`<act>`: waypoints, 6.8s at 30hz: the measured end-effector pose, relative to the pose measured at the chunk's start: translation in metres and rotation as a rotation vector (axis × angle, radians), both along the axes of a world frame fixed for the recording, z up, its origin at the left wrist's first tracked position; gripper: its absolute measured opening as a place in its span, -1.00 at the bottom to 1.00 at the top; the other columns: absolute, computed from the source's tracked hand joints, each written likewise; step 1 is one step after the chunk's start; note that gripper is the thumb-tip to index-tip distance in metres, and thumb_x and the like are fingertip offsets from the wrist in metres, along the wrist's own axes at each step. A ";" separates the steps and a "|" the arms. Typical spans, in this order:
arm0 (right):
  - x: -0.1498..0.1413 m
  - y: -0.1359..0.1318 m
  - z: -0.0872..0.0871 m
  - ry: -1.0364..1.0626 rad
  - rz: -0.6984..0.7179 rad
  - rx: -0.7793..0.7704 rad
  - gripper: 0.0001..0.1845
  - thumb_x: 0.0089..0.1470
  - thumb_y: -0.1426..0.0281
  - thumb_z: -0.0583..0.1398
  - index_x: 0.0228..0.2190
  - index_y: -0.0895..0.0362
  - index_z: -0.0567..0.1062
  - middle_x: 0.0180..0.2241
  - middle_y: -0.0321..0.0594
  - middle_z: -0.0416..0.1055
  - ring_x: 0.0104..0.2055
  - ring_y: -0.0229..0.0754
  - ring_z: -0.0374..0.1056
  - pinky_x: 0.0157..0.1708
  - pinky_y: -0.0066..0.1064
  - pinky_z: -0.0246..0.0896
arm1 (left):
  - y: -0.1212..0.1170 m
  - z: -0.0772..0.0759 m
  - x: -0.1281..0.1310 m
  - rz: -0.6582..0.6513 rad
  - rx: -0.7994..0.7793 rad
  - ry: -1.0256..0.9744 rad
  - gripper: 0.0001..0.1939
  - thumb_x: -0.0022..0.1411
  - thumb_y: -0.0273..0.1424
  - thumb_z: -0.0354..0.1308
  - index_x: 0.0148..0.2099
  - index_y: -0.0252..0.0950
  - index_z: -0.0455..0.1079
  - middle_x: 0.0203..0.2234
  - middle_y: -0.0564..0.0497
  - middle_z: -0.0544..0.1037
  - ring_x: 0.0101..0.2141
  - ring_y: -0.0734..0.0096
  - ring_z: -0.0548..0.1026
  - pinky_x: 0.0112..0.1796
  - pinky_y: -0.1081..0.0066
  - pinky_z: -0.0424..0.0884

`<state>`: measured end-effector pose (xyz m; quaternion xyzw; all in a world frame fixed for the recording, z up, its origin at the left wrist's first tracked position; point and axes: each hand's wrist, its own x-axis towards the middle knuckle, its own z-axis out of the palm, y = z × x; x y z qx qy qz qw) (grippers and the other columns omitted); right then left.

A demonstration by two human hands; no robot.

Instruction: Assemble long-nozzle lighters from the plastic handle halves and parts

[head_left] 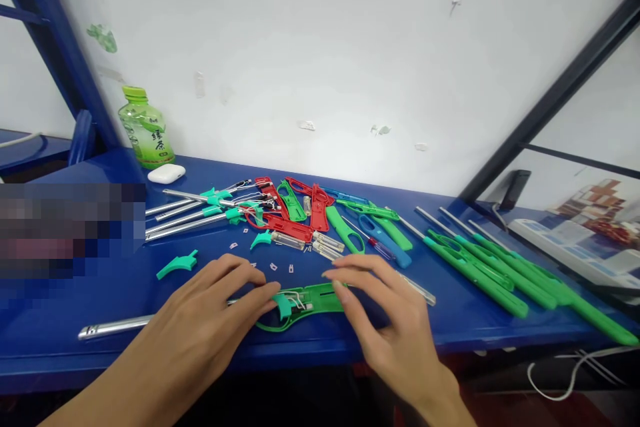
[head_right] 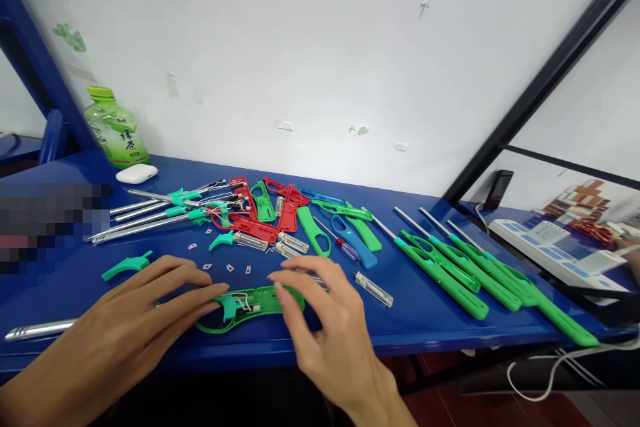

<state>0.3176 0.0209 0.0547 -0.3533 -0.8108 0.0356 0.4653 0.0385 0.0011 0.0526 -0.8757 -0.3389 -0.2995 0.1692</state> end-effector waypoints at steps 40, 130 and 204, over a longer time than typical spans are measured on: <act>0.073 0.059 0.045 -0.679 0.111 -0.214 -0.76 0.56 0.22 0.14 -0.11 0.00 0.58 -0.07 -0.22 0.57 -0.03 0.00 0.46 0.05 -0.06 0.32 | 0.057 0.008 -0.028 0.248 -0.357 0.019 -0.74 0.51 -0.41 0.08 -0.07 -0.14 0.63 -0.19 -0.05 0.67 -0.20 0.19 0.62 -0.25 0.32 0.41; 0.022 0.046 0.097 -0.381 -0.013 -0.196 -0.72 0.49 0.19 0.24 0.13 -0.13 0.65 -0.17 -0.35 0.74 -0.26 -0.12 0.62 -0.22 -0.28 0.35 | 0.043 0.075 0.035 0.046 -0.729 -0.510 -0.85 0.43 -0.22 0.14 -0.17 -0.14 0.28 -0.56 0.22 0.31 -0.55 0.46 0.27 -0.52 0.47 0.16; -0.009 0.042 0.004 -0.435 0.270 0.064 -0.76 0.57 0.31 0.14 -0.05 0.07 0.62 -0.34 -0.36 0.61 -0.38 -0.23 0.46 -0.27 -0.32 0.16 | -0.005 -0.012 0.019 0.062 -0.143 -0.331 -0.81 0.60 -0.47 0.04 0.03 -0.15 0.47 -0.19 0.12 0.51 -0.19 0.56 0.54 -0.08 0.61 0.49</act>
